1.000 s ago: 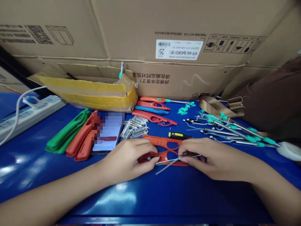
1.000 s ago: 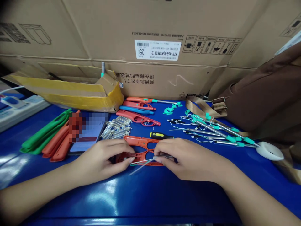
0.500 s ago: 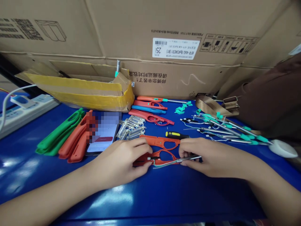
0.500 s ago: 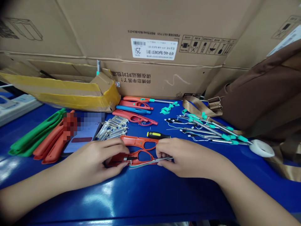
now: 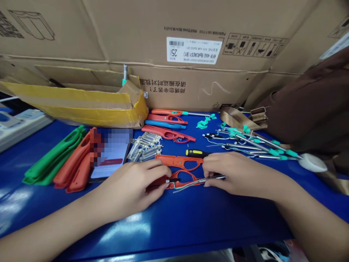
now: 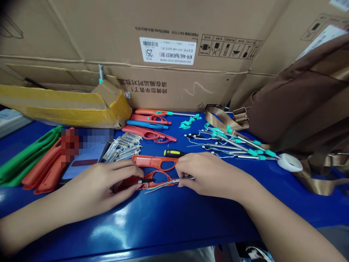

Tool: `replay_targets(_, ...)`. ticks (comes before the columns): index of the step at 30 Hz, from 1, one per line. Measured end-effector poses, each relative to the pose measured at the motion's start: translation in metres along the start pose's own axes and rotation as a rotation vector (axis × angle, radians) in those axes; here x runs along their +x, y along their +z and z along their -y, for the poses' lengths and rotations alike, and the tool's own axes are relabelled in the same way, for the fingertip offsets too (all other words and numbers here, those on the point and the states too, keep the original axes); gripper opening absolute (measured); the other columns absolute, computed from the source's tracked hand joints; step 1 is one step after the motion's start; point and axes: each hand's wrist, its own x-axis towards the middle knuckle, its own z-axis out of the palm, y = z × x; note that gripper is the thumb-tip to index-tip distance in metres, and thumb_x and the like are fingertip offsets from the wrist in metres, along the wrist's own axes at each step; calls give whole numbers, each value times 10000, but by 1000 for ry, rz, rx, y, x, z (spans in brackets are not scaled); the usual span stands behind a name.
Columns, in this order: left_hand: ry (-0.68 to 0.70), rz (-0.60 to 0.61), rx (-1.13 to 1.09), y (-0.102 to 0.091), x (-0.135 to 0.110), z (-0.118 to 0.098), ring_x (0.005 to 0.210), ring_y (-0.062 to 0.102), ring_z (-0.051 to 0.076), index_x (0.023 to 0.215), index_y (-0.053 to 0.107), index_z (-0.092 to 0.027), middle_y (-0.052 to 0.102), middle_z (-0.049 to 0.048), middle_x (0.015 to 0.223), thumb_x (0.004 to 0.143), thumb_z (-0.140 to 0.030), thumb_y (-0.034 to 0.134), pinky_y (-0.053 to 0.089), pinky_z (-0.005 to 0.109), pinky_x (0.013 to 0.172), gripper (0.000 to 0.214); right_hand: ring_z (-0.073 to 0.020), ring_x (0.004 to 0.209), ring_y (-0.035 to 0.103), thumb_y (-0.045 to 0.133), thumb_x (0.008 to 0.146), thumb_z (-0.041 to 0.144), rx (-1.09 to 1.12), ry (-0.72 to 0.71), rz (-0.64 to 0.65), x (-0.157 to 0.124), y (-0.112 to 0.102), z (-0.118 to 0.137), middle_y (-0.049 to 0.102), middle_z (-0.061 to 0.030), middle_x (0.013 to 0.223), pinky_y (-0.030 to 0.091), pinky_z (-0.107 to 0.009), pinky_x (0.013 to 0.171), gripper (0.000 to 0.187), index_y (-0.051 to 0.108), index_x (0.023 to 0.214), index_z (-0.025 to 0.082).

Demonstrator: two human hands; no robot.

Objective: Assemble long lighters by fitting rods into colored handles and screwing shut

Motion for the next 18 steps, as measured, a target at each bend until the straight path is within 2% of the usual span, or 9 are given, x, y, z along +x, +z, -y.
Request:
replay_targets(3, 20, -19, 3, 4, 0, 3, 883, 706, 173, 1175, 632, -290, 685, -1, 1103, 1032, -250, 512, 538, 289, 739, 190, -158, 845, 617, 677, 957, 286, 1, 2, -11, 1, 3, 0, 678, 31, 910, 377, -279, 706, 121, 636, 858, 230)
replay_targets(10, -8, -38, -8, 1, 0, 1, 883, 711, 178, 1136, 669, -265, 707, 8, 1060, 1008, -239, 538, 558, 295, 767, 185, -175, 860, 625, 671, 965, 401, -8, -18, -69, 3, 3, -2, 690, -3, 970, 399, -289, 704, 167, 687, 938, 236)
replay_targets(14, -26, -49, -23, -1, 0, -3, 875, 715, 186, 1103, 684, -241, 725, 7, 1000, 1010, -254, 544, 564, 308, 773, 168, -160, 799, 619, 608, 992, 312, 71, 6, -116, 6, 6, -2, 698, -9, 916, 402, -283, 677, 156, 695, 898, 223)
replay_targets(18, -12, -76, -20, 2, 0, 0, 932, 729, 192, 1087, 703, -228, 748, 6, 1051, 1041, -235, 518, 569, 319, 825, 190, -143, 724, 603, 661, 947, 294, 193, 59, -115, 13, 14, -3, 687, -2, 803, 406, -264, 651, 172, 695, 803, 207)
